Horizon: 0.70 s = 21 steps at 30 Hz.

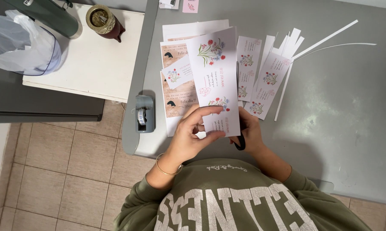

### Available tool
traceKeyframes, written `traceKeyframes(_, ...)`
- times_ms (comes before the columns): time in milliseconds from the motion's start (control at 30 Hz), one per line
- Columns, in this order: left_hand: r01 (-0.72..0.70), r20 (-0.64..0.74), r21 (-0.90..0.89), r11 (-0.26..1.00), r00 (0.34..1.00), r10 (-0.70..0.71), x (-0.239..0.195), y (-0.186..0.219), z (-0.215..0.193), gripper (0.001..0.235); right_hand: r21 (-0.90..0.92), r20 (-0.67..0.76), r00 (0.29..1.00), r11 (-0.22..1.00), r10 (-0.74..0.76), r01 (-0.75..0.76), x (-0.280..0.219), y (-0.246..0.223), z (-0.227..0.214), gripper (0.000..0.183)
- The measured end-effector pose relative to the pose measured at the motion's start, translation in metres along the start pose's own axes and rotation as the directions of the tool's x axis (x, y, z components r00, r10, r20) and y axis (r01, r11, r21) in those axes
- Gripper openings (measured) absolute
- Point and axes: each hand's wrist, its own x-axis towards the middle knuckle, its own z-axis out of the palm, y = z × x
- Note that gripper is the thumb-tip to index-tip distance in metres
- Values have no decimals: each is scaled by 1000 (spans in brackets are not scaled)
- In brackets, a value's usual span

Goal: Cutting out printed floral gift tags from sheets of paper using scissors.

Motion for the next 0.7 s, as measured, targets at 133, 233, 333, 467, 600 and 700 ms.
traceKeyframes(133,47,20,-55,997,999,-46,-2,-2,2,57,-41,-23,999,999,27,-28,5,-12,3,48)
traceKeyframes(233,0,102,-174,985,995,18,-3,-3,5,55,47,-37,978,977,-208,209,9,-11,0,52)
traceKeyframes(333,-12,82,-175,984,996,27,-4,-1,5,55,-39,-48,987,987,-156,154,8,-1,-4,45)
traceKeyframes(467,95,94,-92,991,992,-86,-6,0,4,55,-45,-49,984,985,-170,168,6,4,-4,41)
traceKeyframes(600,3,96,-194,981,995,16,-7,-4,6,54,-68,-67,987,988,-147,142,7,-9,-1,47)
traceKeyframes(700,15,106,-189,982,994,5,-5,0,6,54,-51,-63,988,989,-143,140,4,2,-3,43)
